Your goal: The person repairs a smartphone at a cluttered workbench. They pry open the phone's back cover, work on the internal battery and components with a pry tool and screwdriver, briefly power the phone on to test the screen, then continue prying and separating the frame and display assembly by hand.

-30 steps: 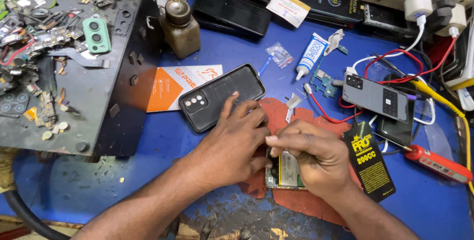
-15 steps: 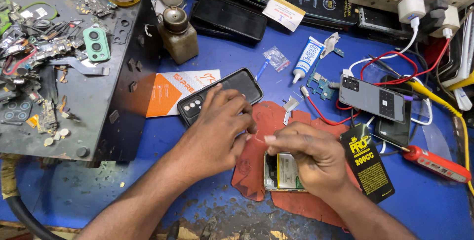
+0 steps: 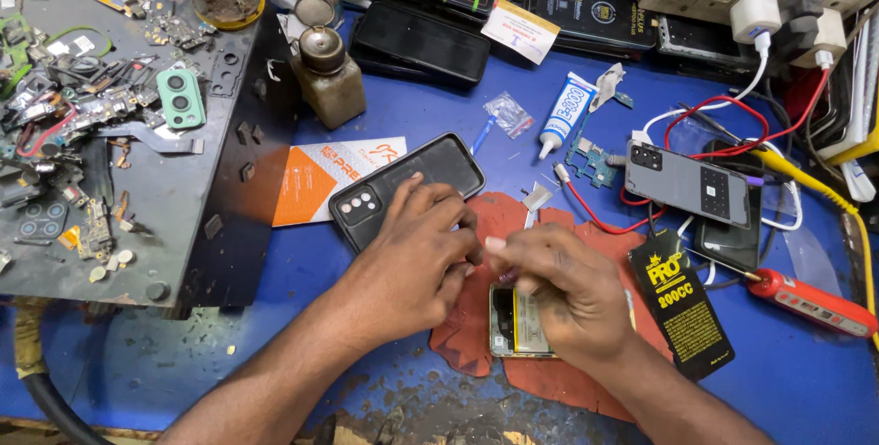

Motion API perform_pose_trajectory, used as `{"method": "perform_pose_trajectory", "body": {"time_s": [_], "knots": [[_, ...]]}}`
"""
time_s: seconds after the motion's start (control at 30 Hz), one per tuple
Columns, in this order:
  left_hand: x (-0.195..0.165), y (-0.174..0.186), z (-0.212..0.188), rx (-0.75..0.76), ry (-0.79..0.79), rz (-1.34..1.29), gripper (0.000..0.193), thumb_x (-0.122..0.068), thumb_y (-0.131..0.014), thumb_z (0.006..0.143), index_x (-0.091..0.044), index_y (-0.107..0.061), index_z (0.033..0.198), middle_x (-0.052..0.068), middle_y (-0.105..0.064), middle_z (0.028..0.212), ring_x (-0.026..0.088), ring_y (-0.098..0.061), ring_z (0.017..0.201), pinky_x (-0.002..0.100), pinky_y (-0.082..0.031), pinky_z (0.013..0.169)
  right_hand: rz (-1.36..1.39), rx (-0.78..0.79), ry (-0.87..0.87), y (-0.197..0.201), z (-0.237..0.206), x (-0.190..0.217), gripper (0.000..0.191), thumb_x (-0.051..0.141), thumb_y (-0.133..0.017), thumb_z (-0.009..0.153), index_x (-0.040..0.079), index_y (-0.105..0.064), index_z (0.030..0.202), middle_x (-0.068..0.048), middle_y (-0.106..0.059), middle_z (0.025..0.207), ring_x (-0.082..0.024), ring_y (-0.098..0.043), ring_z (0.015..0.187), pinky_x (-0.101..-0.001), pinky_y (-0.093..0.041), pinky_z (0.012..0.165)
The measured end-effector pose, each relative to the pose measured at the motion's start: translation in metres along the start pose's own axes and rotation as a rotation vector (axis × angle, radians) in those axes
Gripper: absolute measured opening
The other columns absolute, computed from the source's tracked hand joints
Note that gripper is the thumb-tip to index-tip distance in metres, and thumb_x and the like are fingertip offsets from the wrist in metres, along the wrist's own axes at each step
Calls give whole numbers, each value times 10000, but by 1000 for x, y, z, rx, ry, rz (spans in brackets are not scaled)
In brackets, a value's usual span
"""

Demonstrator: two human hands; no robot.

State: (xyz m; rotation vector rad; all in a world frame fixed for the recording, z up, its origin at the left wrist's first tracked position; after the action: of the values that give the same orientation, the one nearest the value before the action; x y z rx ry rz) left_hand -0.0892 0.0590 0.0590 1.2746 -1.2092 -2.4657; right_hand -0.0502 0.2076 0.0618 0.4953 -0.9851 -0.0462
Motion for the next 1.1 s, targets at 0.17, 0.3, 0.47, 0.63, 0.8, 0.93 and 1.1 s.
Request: {"method": "perform_pose_trajectory", "body": {"time_s": [0.17, 0.3, 0.47, 0.63, 0.8, 0.93, 1.1], "knots": [[0, -3, -1, 7, -13, 2, 111, -62, -715, 745, -68, -727, 855, 108, -604, 1098, 355, -478, 1270, 623, -213, 1180, 37, 20, -15, 0, -1, -3, 501, -174, -671, 876, 91, -696, 1301, -13, -701, 1021, -102, -708, 902, -219, -583, 803], [0, -5, -2, 14, -5, -4, 126, -59, -714, 732, -54, -713, 858, 108, -604, 1100, 347, -484, 1270, 621, -216, 1186, -38, -6, -88, -1, -4, -9, 583, -204, -635, 794, 103, -690, 1286, -74, -633, 1095, -98, -689, 857, -205, -605, 734], [0, -8, -1, 26, -3, -16, 104, -59, -717, 734, -61, -713, 837, 107, -607, 1084, 341, -488, 1262, 617, -222, 1184, -81, 11, -82, -1, -4, -7, 568, -219, -632, 835, 103, -675, 1302, -86, -652, 1121, -105, -713, 891, -223, -603, 753], [-1, -14, -1, 61, 11, -17, 114, -84, -735, 727, -68, -722, 840, 94, -608, 1069, 321, -498, 1253, 616, -210, 1199, -146, -16, -72, 5, -7, 1, 663, -258, -563, 744, 80, -678, 1302, -92, -650, 1127, -144, -725, 977, -257, -613, 847], [-10, -24, -2, 65, -51, -79, 170, -170, -784, 760, -69, -735, 888, 100, -606, 1065, 341, -482, 1268, 652, -170, 1180, -103, -91, -95, 15, -9, 7, 663, -275, -549, 734, 31, -652, 1313, -115, -650, 1133, -179, -739, 1027, -268, -627, 876], [-6, -28, 2, 26, -53, 40, 139, -155, -770, 768, -82, -733, 881, 89, -618, 1070, 326, -494, 1266, 651, -182, 1181, -184, -182, -74, 27, -12, 14, 535, -218, -635, 849, 28, -629, 1324, -91, -669, 1090, -165, -731, 992, -250, -649, 853], [30, 11, -3, -255, 102, 250, 109, -144, -763, 792, -97, -735, 886, 88, -615, 1058, 322, -516, 1192, 622, -253, 1148, -248, -138, -94, 26, -13, 9, 490, -148, -699, 865, 22, -626, 1318, -87, -677, 1050, -154, -730, 934, -263, -629, 809]]}}
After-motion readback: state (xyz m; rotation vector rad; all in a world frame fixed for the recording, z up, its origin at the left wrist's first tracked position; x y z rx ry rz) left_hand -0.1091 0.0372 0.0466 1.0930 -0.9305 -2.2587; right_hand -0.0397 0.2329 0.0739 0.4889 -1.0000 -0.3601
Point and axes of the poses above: each hand's wrist, its own z-axis towards the middle knuckle, its own y-axis out of the back of the hand, x = y × z, the point moved 8 cm from there along z, towards the middle knuckle
